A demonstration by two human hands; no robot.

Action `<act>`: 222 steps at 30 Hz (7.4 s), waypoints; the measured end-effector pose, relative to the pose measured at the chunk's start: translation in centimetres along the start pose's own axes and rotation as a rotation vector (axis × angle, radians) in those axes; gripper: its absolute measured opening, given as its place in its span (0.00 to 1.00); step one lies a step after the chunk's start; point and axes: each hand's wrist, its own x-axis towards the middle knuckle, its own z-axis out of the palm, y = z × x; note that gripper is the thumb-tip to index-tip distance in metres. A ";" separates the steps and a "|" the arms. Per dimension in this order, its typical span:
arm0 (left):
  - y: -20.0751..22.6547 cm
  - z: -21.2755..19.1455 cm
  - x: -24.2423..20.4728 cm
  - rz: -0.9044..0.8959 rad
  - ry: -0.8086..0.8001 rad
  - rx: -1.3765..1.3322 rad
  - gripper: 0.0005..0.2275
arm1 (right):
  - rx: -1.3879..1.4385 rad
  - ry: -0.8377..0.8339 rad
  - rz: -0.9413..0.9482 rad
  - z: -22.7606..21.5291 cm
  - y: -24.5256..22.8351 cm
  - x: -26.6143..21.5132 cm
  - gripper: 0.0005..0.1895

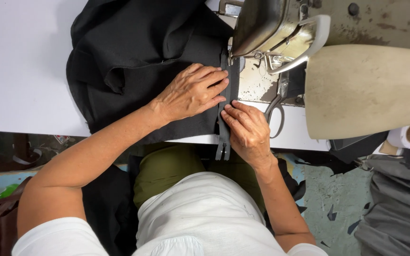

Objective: The person is sewing a zipper onto a piece of black fabric using an industrial sewing machine and then trimming the excess with scissors.

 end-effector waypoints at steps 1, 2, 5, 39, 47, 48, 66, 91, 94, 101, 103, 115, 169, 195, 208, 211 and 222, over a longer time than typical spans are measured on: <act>-0.2 0.1 -0.1 0.017 0.012 0.007 0.15 | 0.008 -0.003 0.002 0.0 0.0 0.1 0.10; -0.3 0.2 -0.1 0.020 0.018 0.010 0.15 | 0.003 -0.002 -0.004 -0.1 0.0 -0.1 0.10; -0.6 0.0 -0.3 0.020 0.018 -0.022 0.15 | 0.013 -0.030 0.007 0.0 -0.1 -0.4 0.12; -1.8 -1.1 -0.3 0.016 -0.027 -0.087 0.16 | -0.108 -0.165 0.028 0.1 -0.1 -0.1 0.17; -3.0 -0.6 -0.2 0.044 -0.007 -0.069 0.17 | -0.113 -0.187 0.049 0.5 0.2 0.1 0.14; -3.1 -0.6 -0.2 0.034 -0.009 -0.070 0.17 | -0.114 -0.196 0.056 0.6 0.3 0.2 0.14; -5.6 -0.1 1.0 0.044 0.032 -0.076 0.17 | -0.121 -0.216 0.057 1.5 2.0 2.2 0.16; -3.8 -0.7 1.3 0.129 -0.094 0.078 0.10 | 0.117 -0.111 0.088 0.9 2.6 2.9 0.11; -3.4 -0.8 0.9 0.132 -0.089 0.095 0.10 | 0.087 -0.096 0.084 0.8 2.5 2.9 0.11; -1.9 -1.9 0.5 0.053 -0.130 0.011 0.09 | 0.049 -0.083 0.130 1.6 2.4 2.2 0.11; -1.7 -2.1 0.4 0.065 -0.139 0.001 0.08 | 0.037 -0.070 0.115 1.8 2.5 2.2 0.11; -1.5 -2.2 -0.6 0.093 -0.174 0.072 0.09 | 0.014 -0.063 0.043 1.2 1.9 1.6 0.09; -1.9 -2.4 -2.2 0.019 -0.223 -0.144 0.16 | -0.036 -0.169 0.003 0.4 1.3 0.7 0.13; -6.7 -0.9 0.5 0.024 -0.183 -0.114 0.13 | -0.167 -0.229 0.031 1.8 3.2 4.4 0.11; -9.6 0.0 1.6 0.135 -0.112 -0.077 0.18 | -0.275 -0.265 0.055 2.2 4.6 4.0 0.17; -10.2 0.1 1.9 0.135 -0.129 -0.074 0.23 | -0.262 -0.285 0.066 2.2 4.9 3.6 0.20; -10.5 0.0 2.1 0.111 -0.113 -0.113 0.20 | 0.282 -0.386 0.167 -8.7 -0.1 2.7 0.09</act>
